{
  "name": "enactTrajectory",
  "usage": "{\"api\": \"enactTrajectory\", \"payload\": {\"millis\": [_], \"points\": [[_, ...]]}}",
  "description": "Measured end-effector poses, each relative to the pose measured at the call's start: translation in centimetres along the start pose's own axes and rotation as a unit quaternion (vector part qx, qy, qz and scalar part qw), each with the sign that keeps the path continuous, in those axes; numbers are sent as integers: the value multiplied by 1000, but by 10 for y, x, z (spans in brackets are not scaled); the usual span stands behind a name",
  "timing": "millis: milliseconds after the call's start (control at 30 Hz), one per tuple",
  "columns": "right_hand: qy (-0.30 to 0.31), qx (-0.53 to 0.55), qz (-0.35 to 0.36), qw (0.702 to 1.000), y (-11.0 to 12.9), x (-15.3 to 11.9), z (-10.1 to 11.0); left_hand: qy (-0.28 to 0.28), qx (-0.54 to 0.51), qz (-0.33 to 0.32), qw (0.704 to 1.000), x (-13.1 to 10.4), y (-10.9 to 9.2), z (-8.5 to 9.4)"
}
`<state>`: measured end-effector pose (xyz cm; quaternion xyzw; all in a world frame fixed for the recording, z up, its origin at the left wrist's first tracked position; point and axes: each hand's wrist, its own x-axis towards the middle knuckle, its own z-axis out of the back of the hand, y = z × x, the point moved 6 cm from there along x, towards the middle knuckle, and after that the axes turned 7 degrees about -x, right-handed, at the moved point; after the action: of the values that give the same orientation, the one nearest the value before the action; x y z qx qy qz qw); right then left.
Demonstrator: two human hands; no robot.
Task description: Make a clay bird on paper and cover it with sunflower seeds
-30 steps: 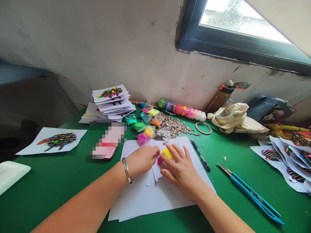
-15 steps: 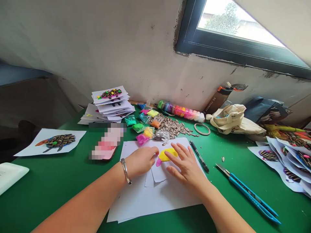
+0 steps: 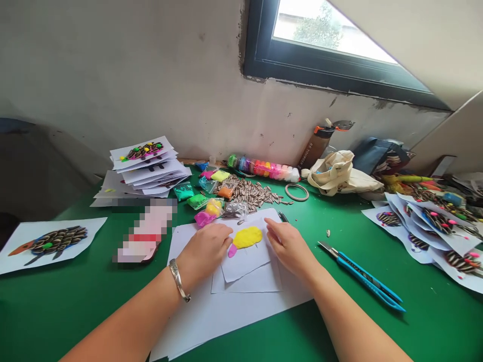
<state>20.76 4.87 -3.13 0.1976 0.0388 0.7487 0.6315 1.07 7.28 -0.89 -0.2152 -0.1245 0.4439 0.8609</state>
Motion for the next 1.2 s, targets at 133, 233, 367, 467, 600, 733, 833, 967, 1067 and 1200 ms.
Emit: {"api": "enactTrajectory", "payload": {"millis": [133, 233, 367, 467, 600, 733, 833, 967, 1067, 1200], "points": [[30, 66, -41, 996, 3, -5, 5, 27, -21, -48, 998, 1, -4, -8], [74, 127, -71, 987, -1, -8, 6, 50, -38, -50, 997, 0, 0, -9], [11, 40, -26, 999, 8, -8, 17, 87, -82, -25, 993, -1, 9, 0], [-30, -15, 92, 995, 39, -13, 20, 88, -108, 14, 990, -1, 16, 9], [25, -23, 199, 980, 77, -25, 9, 82, -82, -5, 993, -1, 17, 7], [52, -46, 220, 973, 88, -29, 0, 85, -61, -56, 993, -1, 13, -1], [89, -64, 215, 970, 85, -30, -7, 85, -60, -68, 992, -1, 10, -1], [136, -68, 205, 967, 81, -30, -10, 87, -55, -71, 992, 0, 7, 2], [150, -65, 195, 967, 77, -29, -9, 85, -61, -79, 991, 0, 8, 1], [155, -77, 192, 966, 72, -27, -7, 83, -60, -92, 990, 0, 10, -1]]}}
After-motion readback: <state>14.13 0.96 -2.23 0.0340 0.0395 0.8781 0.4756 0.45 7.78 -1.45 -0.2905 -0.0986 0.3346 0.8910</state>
